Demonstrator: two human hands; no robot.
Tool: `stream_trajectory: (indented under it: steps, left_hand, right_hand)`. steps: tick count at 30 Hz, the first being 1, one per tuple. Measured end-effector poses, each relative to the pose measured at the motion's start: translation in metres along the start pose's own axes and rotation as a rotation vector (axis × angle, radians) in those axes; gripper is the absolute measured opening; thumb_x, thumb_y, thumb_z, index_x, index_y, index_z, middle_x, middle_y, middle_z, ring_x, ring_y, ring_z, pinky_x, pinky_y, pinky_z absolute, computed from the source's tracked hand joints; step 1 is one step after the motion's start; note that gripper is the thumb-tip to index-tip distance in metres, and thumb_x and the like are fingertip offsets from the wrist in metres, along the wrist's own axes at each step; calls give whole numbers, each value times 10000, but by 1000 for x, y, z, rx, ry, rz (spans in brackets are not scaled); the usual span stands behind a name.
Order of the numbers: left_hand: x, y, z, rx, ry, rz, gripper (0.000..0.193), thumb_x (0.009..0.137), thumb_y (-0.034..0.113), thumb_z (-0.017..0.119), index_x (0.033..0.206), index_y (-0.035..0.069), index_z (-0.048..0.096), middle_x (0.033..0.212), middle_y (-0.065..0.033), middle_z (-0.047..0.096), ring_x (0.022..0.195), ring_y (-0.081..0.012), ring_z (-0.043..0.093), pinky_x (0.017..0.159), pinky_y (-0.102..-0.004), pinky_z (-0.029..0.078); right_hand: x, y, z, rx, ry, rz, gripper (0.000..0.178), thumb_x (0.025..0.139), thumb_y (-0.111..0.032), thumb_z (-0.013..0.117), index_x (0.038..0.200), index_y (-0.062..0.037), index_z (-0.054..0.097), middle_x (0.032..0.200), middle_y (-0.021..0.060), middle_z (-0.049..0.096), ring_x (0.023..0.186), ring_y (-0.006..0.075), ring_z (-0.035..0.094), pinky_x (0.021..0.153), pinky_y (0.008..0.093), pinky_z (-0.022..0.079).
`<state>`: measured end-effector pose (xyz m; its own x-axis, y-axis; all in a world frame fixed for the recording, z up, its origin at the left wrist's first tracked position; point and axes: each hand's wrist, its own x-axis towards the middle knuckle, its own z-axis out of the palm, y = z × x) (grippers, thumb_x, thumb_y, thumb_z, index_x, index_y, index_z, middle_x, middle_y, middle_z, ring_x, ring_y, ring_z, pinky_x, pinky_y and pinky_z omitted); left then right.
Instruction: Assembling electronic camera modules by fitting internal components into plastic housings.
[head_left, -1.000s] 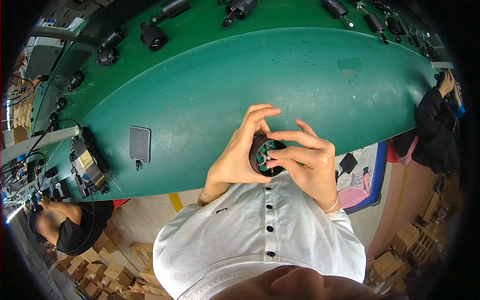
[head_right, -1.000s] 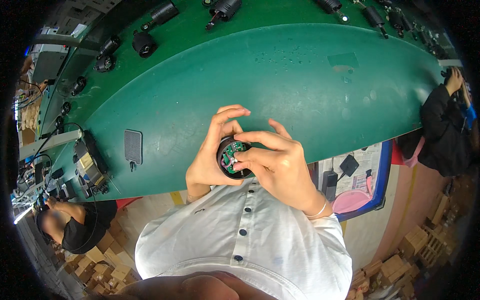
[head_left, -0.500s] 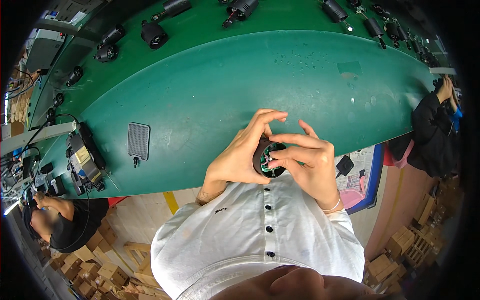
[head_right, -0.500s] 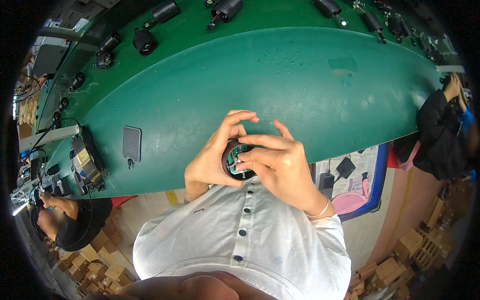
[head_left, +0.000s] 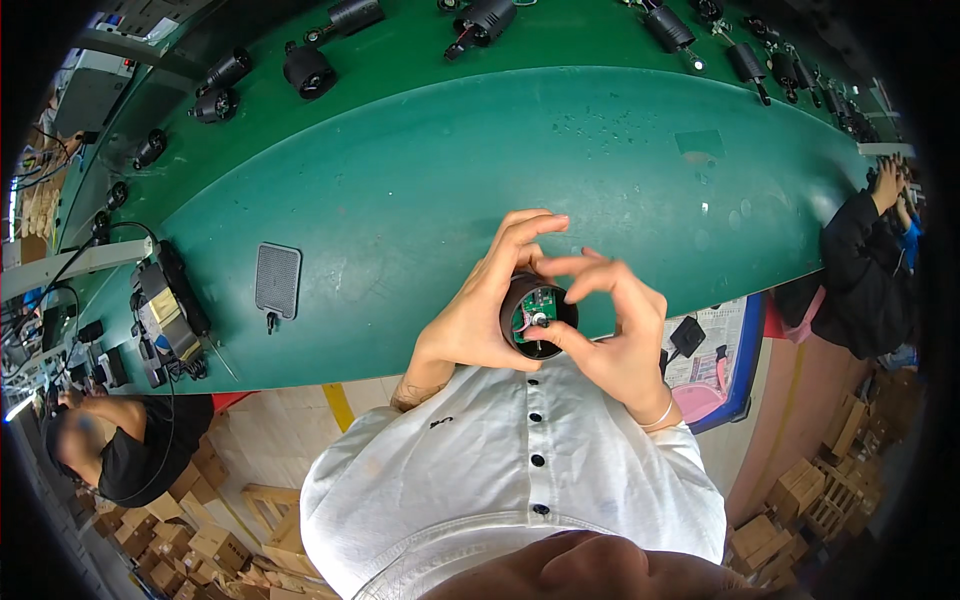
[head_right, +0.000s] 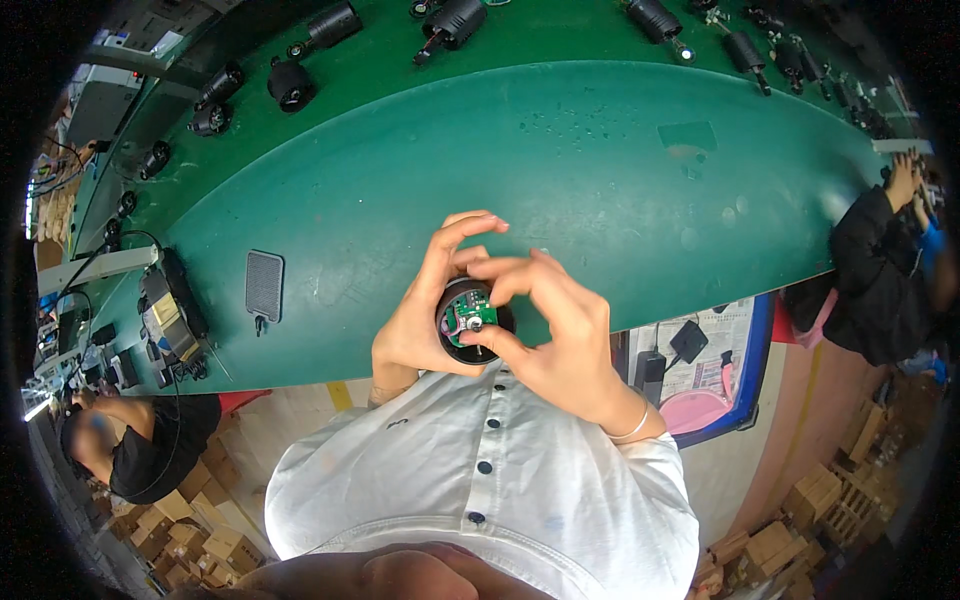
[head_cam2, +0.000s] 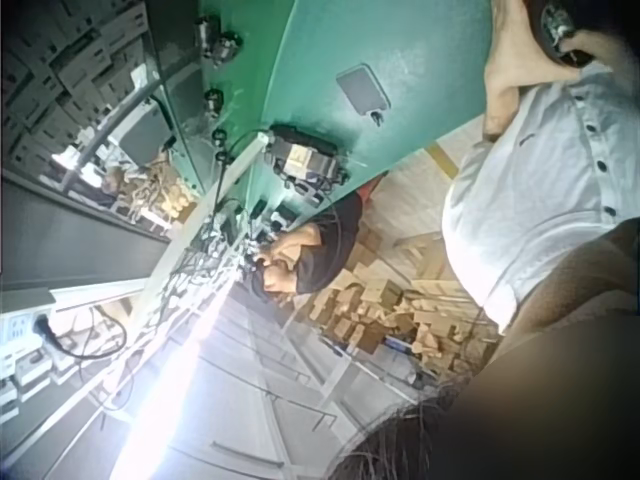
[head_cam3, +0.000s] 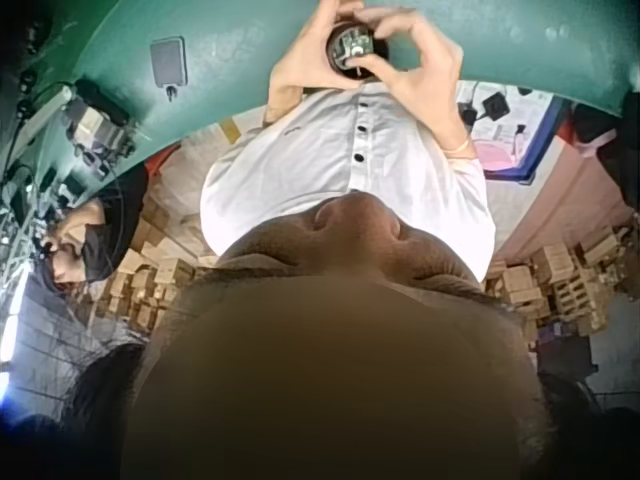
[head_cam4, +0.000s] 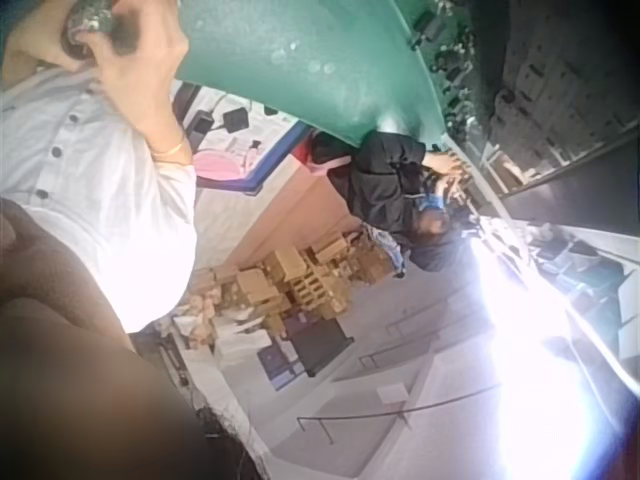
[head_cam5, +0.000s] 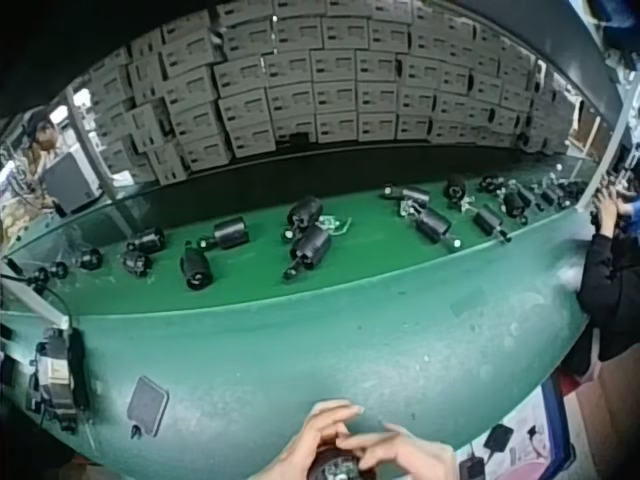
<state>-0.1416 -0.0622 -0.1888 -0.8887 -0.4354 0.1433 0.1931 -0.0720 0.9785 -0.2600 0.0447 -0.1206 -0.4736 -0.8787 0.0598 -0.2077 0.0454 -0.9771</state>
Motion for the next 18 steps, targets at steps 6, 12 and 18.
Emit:
stream_trajectory:
  steps: [6, 12, 18]
  left_hand:
    - [0, 6, 4, -82, 32, -66, 1125, 386, 15, 773, 1424, 65, 340, 1364, -120, 331, 856, -198, 481, 770, -302, 434]
    - [6, 1, 0, 102, 24, 45, 1127, 376, 21, 780, 1416, 62, 349, 1369, -121, 317, 825, -195, 480, 752, -312, 437]
    - [2, -3, -1, 88, 38, -9, 1108, 376, 23, 778, 1403, 64, 366, 1362, -127, 319, 802, -192, 476, 734, -319, 436]
  right_hand:
    - [7, 12, -3, 19, -144, -25, 375, 587, 39, 763, 958, -5, 730, 1059, 109, 710, 908, 246, 679, 863, 310, 520]
    - [8, 29, -1, 231, -199, 10, 473, 580, 82, 731, 1048, 10, 715, 1047, 128, 719, 916, 239, 685, 831, 301, 532]
    - [6, 31, 0, 170, -192, -3, 472, 596, 89, 717, 1062, 22, 707, 1031, 137, 725, 906, 229, 691, 815, 292, 539]
